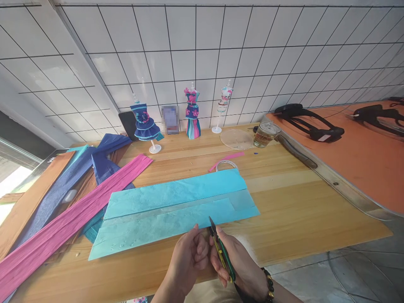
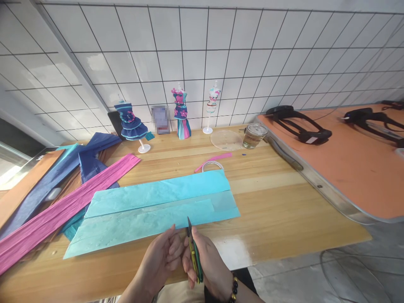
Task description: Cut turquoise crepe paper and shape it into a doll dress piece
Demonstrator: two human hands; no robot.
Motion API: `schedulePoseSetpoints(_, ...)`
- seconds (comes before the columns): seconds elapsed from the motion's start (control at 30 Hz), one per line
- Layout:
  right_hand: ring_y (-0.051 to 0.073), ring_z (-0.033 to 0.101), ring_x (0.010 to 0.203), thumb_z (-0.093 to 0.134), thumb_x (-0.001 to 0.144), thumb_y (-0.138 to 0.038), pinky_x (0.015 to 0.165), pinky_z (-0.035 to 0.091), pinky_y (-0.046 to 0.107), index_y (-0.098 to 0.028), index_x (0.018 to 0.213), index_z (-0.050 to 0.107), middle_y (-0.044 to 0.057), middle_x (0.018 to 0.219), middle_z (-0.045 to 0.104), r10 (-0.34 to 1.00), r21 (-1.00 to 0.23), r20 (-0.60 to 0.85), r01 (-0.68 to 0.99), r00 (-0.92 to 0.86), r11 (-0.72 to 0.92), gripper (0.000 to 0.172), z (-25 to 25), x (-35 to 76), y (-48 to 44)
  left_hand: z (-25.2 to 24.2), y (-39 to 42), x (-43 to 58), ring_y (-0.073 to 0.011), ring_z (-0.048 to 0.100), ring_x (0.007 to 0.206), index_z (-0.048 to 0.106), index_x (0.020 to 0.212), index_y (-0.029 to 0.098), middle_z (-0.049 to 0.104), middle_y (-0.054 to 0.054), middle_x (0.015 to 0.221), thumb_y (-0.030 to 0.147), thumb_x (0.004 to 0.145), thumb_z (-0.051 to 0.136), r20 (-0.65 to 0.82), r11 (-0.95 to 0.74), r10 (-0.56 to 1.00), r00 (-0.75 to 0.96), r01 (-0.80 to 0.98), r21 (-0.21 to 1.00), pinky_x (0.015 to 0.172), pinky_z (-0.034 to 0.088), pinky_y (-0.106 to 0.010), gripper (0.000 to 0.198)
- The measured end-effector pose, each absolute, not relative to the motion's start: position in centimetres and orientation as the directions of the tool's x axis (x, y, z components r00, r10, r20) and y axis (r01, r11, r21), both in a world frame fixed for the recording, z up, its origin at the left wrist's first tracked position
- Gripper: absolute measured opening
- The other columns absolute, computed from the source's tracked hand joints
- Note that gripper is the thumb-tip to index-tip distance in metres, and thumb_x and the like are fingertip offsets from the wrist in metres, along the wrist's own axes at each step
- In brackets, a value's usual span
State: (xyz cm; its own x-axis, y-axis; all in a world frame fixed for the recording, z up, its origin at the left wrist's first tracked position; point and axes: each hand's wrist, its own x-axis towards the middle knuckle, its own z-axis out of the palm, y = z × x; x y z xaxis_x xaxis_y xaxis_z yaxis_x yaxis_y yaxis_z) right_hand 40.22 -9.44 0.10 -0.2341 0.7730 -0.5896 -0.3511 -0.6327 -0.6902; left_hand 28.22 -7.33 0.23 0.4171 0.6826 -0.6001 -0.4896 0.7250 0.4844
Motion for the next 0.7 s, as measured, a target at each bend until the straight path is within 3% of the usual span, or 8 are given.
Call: schedulePoseSetpoints(0.7,0.004,0.032,0.023,0.035,0.073,-0.074,0.026,0.036,0.017,-0.016,0.07,0.048,-0.003,0.038,0.051,0.782,-0.684,-0.567,-0.382,-0.259,-0.622,0.059,0.03,40.21,-9.56,-0.03,-7.5,28.13,-0.0038,0.017,0.034,0.039,0.041,0.015,0.029,0.005,0.037,0.044,0.078,0.054,-0.59,0.727,0.68,0.436,-0.507,0.463,0.038,0.008,-0.019,0.05)
